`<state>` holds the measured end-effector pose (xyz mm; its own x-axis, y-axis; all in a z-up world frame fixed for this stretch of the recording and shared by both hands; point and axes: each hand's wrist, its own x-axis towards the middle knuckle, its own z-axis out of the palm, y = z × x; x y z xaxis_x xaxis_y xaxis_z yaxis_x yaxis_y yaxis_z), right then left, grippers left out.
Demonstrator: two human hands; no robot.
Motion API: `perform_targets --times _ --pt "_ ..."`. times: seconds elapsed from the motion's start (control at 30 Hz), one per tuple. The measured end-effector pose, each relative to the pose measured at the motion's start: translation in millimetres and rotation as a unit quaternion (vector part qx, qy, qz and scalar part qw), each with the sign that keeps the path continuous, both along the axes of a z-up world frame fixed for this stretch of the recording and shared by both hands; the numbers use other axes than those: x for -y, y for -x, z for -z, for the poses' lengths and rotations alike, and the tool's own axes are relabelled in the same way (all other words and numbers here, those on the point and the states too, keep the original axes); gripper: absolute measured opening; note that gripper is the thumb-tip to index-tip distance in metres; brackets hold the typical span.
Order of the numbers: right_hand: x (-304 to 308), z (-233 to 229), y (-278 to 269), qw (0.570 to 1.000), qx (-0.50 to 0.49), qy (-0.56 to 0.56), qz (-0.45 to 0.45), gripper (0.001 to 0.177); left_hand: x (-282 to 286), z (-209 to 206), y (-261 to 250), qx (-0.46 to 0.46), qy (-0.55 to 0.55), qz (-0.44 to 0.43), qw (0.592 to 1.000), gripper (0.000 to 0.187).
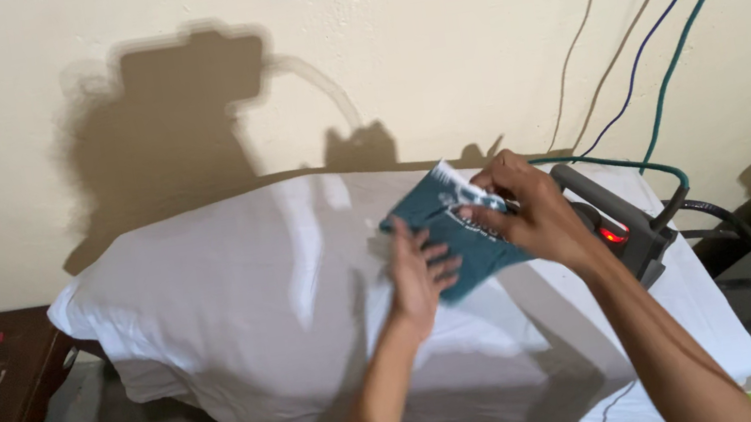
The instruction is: The person irons a teal t-shirt on a white pillow, smoothing the fabric and folding it after ironing. They then pick up a pair of light blue jeans, lay them on the pillow, and begin ironing the denim fabric.
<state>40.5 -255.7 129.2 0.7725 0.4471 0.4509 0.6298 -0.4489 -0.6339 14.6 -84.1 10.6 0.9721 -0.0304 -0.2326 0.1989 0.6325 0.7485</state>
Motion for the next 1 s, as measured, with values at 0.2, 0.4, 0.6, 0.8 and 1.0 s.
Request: perform_targets --times 0.2,0.4,0.6,0.8,1.0 --pt "-9.1 2.8 48.0 0.923 0.313 0.189 -0.123 0.041 -57.4 -27.4 -20.8 0.147 0.153 0.077 0.974 0.069" --pt "20.0 72.7 34.5 0.967 0.105 0.169 -0.159 0.040 -76.0 53.1 -27.4 0.047 -0.052 -0.003 0.998 0.050" --pt "104.6 54.5 -47.1 0.878 0.207 0.318 0.292 0.055 -55.2 39.8 17.8 0.058 -0.431 -0.123 0.892 0.080" --pt "91.4 40.6 -65.9 0.871 -0.064 0.341 0.348 0.069 -19.4 24.8 81.1 0.185 -0.657 -0.174 0.709 0.067" --pt "33.2 7.2 -37.6 0.902 0.012 0.376 0.214 0.071 -11.3 40.6 110.1 0.331 -0.738 -0.134 0.573 0.036"
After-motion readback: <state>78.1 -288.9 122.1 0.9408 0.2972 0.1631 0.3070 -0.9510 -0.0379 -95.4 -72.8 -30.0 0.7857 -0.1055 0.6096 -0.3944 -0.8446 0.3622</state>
